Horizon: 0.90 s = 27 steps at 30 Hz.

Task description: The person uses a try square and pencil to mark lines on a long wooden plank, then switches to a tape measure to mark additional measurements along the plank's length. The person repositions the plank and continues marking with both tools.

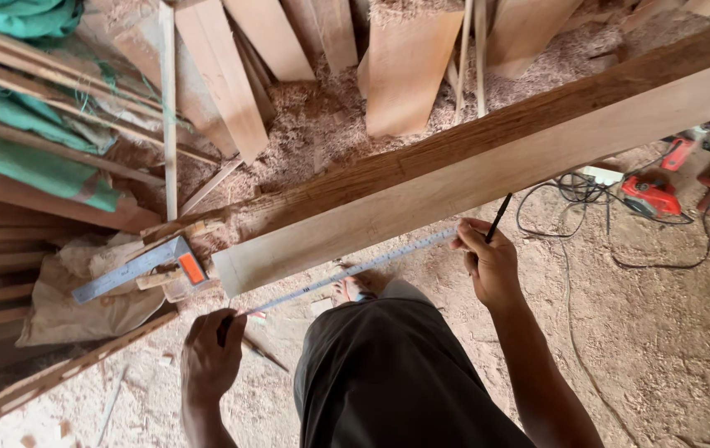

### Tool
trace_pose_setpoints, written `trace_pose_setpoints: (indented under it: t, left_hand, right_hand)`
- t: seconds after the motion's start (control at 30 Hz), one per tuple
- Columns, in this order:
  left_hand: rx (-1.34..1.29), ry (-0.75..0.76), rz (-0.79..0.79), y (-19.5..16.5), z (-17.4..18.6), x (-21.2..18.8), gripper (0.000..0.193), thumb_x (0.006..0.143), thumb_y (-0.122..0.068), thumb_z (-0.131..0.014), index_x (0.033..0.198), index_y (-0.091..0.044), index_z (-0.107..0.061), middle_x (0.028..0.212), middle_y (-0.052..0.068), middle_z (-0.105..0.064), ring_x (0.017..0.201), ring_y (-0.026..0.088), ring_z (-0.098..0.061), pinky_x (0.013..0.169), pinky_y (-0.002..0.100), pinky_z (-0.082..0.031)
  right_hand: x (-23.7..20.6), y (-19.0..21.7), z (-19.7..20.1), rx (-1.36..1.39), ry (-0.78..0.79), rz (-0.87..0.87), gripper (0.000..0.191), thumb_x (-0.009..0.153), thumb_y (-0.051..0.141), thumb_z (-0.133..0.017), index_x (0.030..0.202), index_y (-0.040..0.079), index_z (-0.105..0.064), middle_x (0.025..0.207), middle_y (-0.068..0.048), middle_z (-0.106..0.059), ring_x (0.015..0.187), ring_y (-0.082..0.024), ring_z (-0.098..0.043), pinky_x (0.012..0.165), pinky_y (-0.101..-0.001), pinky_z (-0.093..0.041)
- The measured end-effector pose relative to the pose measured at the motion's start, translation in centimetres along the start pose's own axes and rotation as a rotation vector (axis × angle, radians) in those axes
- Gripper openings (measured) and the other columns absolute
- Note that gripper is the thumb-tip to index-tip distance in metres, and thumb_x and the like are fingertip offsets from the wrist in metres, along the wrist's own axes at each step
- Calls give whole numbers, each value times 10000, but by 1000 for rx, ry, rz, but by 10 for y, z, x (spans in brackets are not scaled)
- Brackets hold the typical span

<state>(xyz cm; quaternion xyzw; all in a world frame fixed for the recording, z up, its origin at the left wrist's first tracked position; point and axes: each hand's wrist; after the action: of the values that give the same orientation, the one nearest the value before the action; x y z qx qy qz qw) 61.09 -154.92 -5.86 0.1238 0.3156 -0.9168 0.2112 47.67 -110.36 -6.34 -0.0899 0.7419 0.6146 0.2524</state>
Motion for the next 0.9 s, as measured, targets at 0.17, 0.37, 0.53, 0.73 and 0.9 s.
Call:
trace_pose_setpoints:
  t: [0.17,0.37,0.53,0.73,0.9]
  left_hand:
    - [-41,-92,-166,-3,-16,6,257,995,-296,-610,1002,-77,-744,961,116,-722,852,245,-696,735,406,-576]
    - [-67,-172,-108,-2,-27,14,191,981,-234,-633,944,-93,-756,839,92,-739,711,207,-704,623,366,-576]
    - [-123,-218,-184,4,-11,32,149,975,-202,-660,966,-77,-741,925,103,-750,801,212,-716,681,351,-583]
    - [-101,-183,-78,-11,13,62,118,955,-189,-679,951,-86,-738,878,88,-749,761,238,-702,692,386,-555]
    - [-121,-212,-124,-20,19,93,110,950,-174,-686,944,-72,-726,923,94,-748,810,271,-696,796,428,-552]
  right_hand:
    - [-9,-33,-33,-85,-7,-11,289,968,230,-698,1155,10,-699,894,-106,-758,639,-54,-614,402,-190,-331]
    - [-13,-49,-66,-30,31,-47,327,951,193,-715,1198,-15,-660,945,-120,-759,820,-96,-770,420,-192,-360]
    - [-9,-61,-105,-29,97,-136,337,957,210,-709,1203,-18,-667,922,-142,-786,639,-95,-598,380,-188,-302]
    - [0,-58,-153,-81,15,-132,280,943,185,-733,1128,-19,-686,906,-129,-770,810,-126,-764,422,-187,-317]
    - [22,-50,-174,-133,-60,-166,276,910,182,-757,1096,-18,-716,881,-117,-757,809,-143,-770,423,-194,-321]
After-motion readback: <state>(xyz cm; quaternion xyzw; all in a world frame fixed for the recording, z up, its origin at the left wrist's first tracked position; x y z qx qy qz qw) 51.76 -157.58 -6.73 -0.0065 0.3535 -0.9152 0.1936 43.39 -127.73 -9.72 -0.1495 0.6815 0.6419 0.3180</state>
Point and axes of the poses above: each hand's wrist, its own x-axis towards the middle knuckle, its own z-axis out of the back of the hand, y = z × x
